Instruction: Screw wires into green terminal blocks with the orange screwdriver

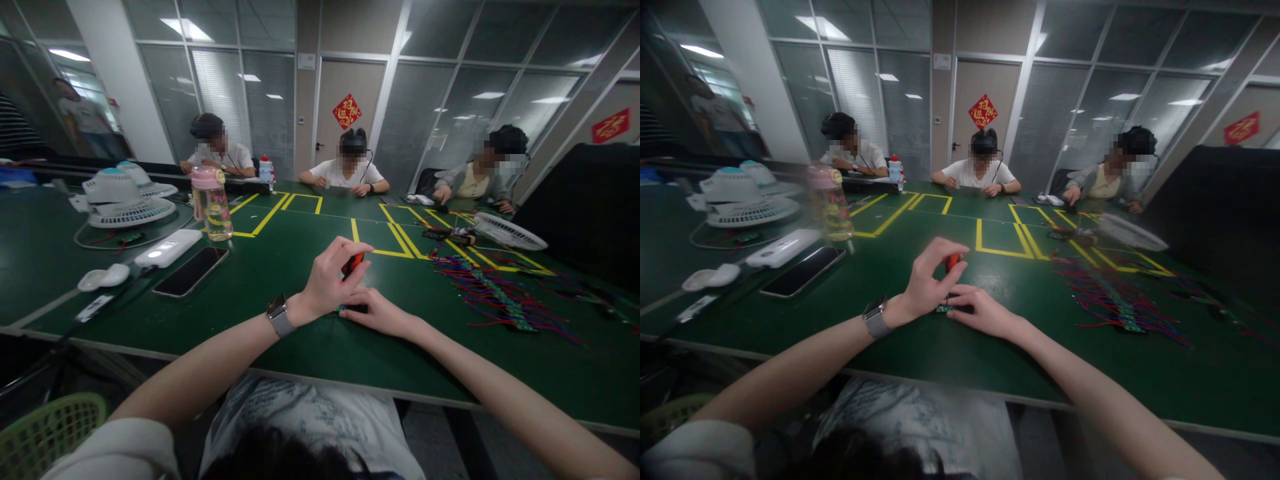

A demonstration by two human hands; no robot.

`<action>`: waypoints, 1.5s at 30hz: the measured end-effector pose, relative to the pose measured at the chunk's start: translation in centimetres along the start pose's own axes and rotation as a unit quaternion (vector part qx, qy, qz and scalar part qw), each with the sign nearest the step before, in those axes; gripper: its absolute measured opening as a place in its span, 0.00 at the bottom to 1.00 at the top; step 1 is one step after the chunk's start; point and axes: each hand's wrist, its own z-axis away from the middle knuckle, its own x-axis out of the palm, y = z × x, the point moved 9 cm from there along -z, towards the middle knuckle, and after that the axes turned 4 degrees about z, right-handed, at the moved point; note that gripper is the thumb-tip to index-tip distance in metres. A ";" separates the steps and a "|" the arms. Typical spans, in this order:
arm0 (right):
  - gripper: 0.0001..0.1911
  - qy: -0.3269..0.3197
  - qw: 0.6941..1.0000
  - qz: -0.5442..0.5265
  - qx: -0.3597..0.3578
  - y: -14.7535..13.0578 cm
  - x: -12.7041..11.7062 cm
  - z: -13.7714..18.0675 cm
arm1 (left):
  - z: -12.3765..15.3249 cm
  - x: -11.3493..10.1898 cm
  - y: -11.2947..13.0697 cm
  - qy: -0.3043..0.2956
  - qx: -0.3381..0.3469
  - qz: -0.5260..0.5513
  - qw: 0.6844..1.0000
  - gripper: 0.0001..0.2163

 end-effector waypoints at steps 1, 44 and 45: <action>0.13 0.001 1.000 -0.001 0.000 0.0 0.0 0.0 | 0.0 0.0 0.0 0.000 0.002 0.000 1.000 0.07; 0.13 -0.007 1.000 -0.012 0.002 0.2 0.2 0.0 | 0.2 0.5 0.0 -0.024 0.002 0.014 1.000 0.09; 0.13 -0.007 1.000 -0.012 0.002 0.3 0.3 0.0 | 0.2 0.6 0.1 -0.026 0.004 0.014 1.000 0.09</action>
